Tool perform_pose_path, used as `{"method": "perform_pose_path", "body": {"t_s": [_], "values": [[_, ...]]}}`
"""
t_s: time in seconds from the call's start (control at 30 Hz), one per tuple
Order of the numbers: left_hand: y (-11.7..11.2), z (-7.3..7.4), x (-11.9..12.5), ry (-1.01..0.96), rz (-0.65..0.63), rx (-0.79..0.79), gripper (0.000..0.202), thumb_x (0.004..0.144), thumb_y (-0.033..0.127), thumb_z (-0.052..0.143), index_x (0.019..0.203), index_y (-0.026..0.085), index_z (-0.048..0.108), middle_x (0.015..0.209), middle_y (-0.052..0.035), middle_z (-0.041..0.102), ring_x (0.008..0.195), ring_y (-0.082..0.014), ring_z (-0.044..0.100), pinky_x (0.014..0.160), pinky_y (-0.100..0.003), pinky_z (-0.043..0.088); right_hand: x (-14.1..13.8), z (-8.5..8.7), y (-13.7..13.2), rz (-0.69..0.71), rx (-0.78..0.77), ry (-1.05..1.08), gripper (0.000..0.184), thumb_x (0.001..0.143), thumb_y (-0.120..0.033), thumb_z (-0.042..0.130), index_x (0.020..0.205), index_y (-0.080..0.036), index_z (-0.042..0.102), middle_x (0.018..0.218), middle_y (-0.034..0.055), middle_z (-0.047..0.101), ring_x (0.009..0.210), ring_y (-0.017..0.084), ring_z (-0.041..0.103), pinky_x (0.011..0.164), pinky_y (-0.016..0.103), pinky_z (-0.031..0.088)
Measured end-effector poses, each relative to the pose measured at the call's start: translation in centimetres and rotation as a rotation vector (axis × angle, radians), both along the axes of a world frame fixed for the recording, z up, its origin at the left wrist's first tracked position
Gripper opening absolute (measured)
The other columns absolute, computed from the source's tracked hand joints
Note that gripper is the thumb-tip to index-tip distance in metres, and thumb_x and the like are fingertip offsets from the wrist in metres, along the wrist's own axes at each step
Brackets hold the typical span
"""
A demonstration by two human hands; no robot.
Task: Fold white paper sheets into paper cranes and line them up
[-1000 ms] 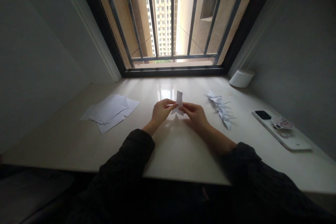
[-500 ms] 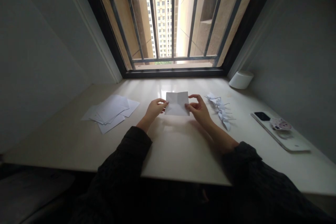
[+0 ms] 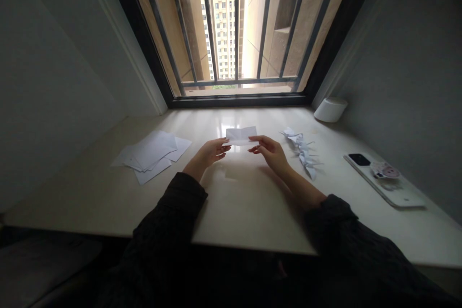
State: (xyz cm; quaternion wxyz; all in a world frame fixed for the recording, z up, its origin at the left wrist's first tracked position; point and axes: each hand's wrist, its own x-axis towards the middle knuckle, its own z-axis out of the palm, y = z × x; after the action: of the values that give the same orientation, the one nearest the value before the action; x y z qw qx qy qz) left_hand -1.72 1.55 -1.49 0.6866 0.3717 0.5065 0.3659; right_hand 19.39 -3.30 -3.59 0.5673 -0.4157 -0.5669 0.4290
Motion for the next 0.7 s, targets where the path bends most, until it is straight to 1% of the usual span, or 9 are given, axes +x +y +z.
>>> {"method": "perform_pose_path", "body": {"t_s": [0.1, 0.17, 0.2, 0.27, 0.33, 0.43, 0.53, 0.63, 0.7], "values": [[0.0, -0.4, 0.2, 0.021, -0.013, 0.064, 0.027, 0.069, 0.031, 0.071, 0.093, 0.019, 0.067, 0.096, -0.0072, 0.070, 0.089, -0.0172, 0.065, 0.067, -0.023, 0.045, -0.2, -0.2, 0.1, -0.056, 0.009, -0.026, 0.028, 0.072, -0.034, 0.068, 0.095, -0.020, 0.068, 0.081, 0.0027, 0.069, 0.072, 0.019, 0.069, 0.071, 0.033, 0.053], [-0.2, -0.4, 0.4, 0.040, -0.043, 0.140, 0.037, 0.073, 0.037, 0.068, 0.106, 0.020, 0.064, 0.098, -0.0080, 0.070, 0.090, -0.0175, 0.066, 0.069, -0.024, 0.046, -0.3, -0.2, 0.2, -0.116, 0.005, -0.017, 0.027, 0.071, -0.041, 0.070, 0.084, -0.018, 0.068, 0.079, 0.0043, 0.071, 0.070, 0.019, 0.069, 0.069, 0.032, 0.054], [-0.4, -0.4, 0.6, 0.048, -0.058, 0.190, 0.045, 0.076, 0.041, 0.066, 0.115, 0.022, 0.060, 0.097, -0.0083, 0.071, 0.088, -0.0178, 0.066, 0.070, -0.025, 0.046, -0.3, -0.1, 0.2, -0.146, 0.003, -0.006, 0.028, 0.070, -0.044, 0.070, 0.079, -0.018, 0.067, 0.079, 0.0052, 0.072, 0.069, 0.019, 0.069, 0.068, 0.032, 0.055], [-0.8, -0.2, 0.9, 0.075, -0.072, 0.328, 0.061, 0.080, 0.050, 0.059, 0.134, 0.026, 0.045, 0.091, -0.0079, 0.072, 0.084, -0.0185, 0.068, 0.071, -0.027, 0.047, -0.2, -0.1, 0.3, -0.189, -0.007, 0.034, 0.031, 0.070, -0.049, 0.070, 0.071, -0.018, 0.065, 0.081, 0.0068, 0.073, 0.069, 0.019, 0.069, 0.065, 0.031, 0.056], [-1.2, 0.0, 1.2, 0.103, -0.072, 0.475, 0.067, 0.081, 0.054, 0.056, 0.139, 0.028, 0.037, 0.093, -0.0082, 0.072, 0.083, -0.0186, 0.069, 0.073, -0.029, 0.048, -0.1, -0.1, 0.4, -0.206, -0.030, 0.081, 0.034, 0.069, -0.051, 0.070, 0.069, -0.017, 0.063, 0.085, 0.0084, 0.073, 0.068, 0.019, 0.069, 0.063, 0.030, 0.056], [-1.4, -0.1, 1.6, 0.120, -0.093, 0.618, 0.061, 0.078, 0.054, 0.060, 0.130, 0.023, 0.050, 0.099, -0.0103, 0.071, 0.086, -0.0194, 0.069, 0.077, -0.030, 0.049, 0.1, -0.2, 0.6, -0.212, -0.064, 0.127, 0.036, 0.069, -0.053, 0.070, 0.072, -0.017, 0.063, 0.087, 0.0098, 0.074, 0.066, 0.018, 0.069, 0.061, 0.029, 0.055], [-1.2, -0.6, 1.8, 0.126, -0.036, 0.650, 0.049, 0.071, 0.049, 0.069, 0.108, 0.017, 0.061, 0.093, -0.0101, 0.072, 0.083, -0.0199, 0.069, 0.078, -0.031, 0.050, 0.1, -0.1, 0.5, -0.215, -0.076, 0.128, 0.037, 0.069, -0.053, 0.070, 0.077, -0.017, 0.066, 0.083, 0.0092, 0.074, 0.066, 0.017, 0.069, 0.061, 0.029, 0.055], [-1.1, -1.0, 2.0, 0.087, 0.034, 0.628, 0.040, 0.066, 0.047, 0.074, 0.088, 0.016, 0.061, 0.080, -0.0070, 0.072, 0.079, -0.0194, 0.069, 0.079, -0.033, 0.051, 0.0, 0.0, 0.4, -0.223, -0.087, 0.123, 0.038, 0.067, -0.053, 0.071, 0.077, -0.017, 0.067, 0.080, 0.0081, 0.074, 0.066, 0.018, 0.069, 0.062, 0.030, 0.056], [-1.2, -1.0, 2.2, 0.059, 0.048, 0.622, 0.038, 0.064, 0.046, 0.075, 0.081, 0.016, 0.060, 0.076, -0.0050, 0.071, 0.077, -0.0187, 0.069, 0.079, -0.034, 0.052, -0.1, 0.1, 0.2, -0.231, -0.099, 0.125, 0.037, 0.064, -0.052, 0.074, 0.074, -0.017, 0.068, 0.072, 0.0066, 0.072, 0.067, 0.019, 0.069, 0.062, 0.030, 0.056]]}}
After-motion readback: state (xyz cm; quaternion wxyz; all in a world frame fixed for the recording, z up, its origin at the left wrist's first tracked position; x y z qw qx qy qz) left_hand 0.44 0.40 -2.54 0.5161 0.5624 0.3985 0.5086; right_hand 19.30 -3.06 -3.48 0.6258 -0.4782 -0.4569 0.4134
